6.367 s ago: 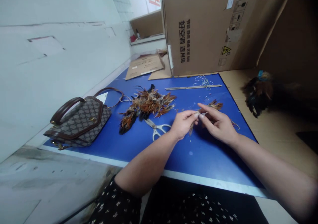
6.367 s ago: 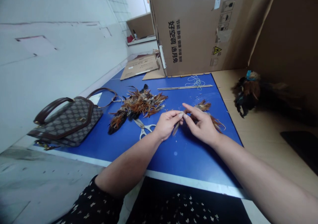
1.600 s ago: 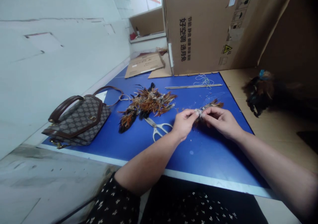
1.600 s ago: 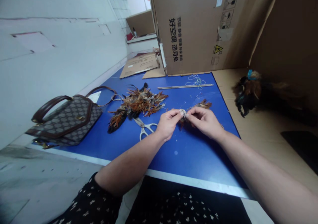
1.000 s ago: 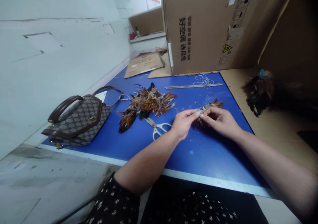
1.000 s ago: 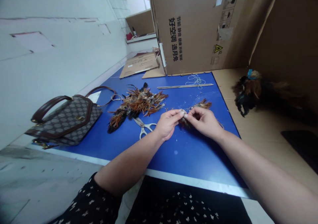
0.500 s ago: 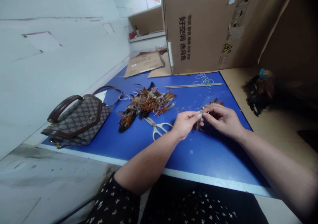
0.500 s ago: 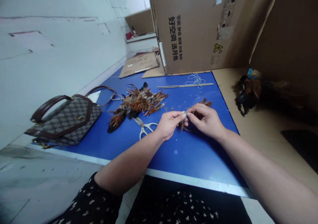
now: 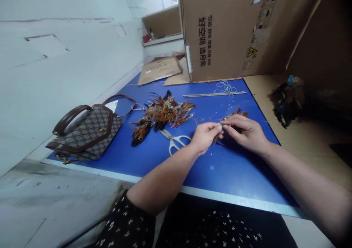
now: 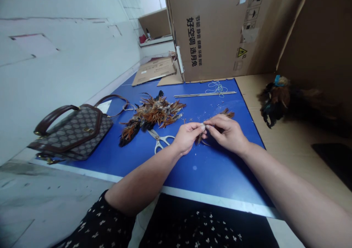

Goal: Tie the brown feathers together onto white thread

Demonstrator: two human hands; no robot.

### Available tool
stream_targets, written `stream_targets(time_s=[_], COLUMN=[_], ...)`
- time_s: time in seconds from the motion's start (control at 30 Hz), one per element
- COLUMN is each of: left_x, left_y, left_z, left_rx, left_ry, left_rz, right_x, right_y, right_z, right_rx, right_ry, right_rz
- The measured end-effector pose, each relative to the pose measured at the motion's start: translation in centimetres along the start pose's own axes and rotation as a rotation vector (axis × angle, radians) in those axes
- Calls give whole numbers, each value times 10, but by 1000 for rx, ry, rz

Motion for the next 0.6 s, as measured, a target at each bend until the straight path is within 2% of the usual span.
stream_targets(time_s=[0.17, 0.3, 0.37, 0.43, 0.5, 0.6], left_x=[-4, -18, -25, -31, -34, -33], left_y=[4, 15, 20, 24, 28, 31], left_z=[0, -2, -1, -1, 0, 1], left_rx=[16, 77, 112, 153, 188, 222], left_ry=[52, 177, 240, 287, 306, 313], left_rz=[13, 82, 100, 108, 109, 108], right_x=[-1, -23, -30, -27, -14, 2], right_y=[5, 27, 38, 49, 56, 58], right_z=[-3, 0, 1, 2, 5, 14], right_rx=[78, 229, 249, 260, 255, 227], right_ry=[-46, 63, 32, -100, -311, -553], right_rz=[-43, 33, 123, 181, 214, 306])
Point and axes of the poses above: each hand's wrist, its own z-axis away from the middle knuckle, its own x-axis out of the palm, y = z × x, the point moved 9 cm from there along -z, towards the middle knuckle, and after that the axes turned 5 degrees about -y, right-handed, at the moved point
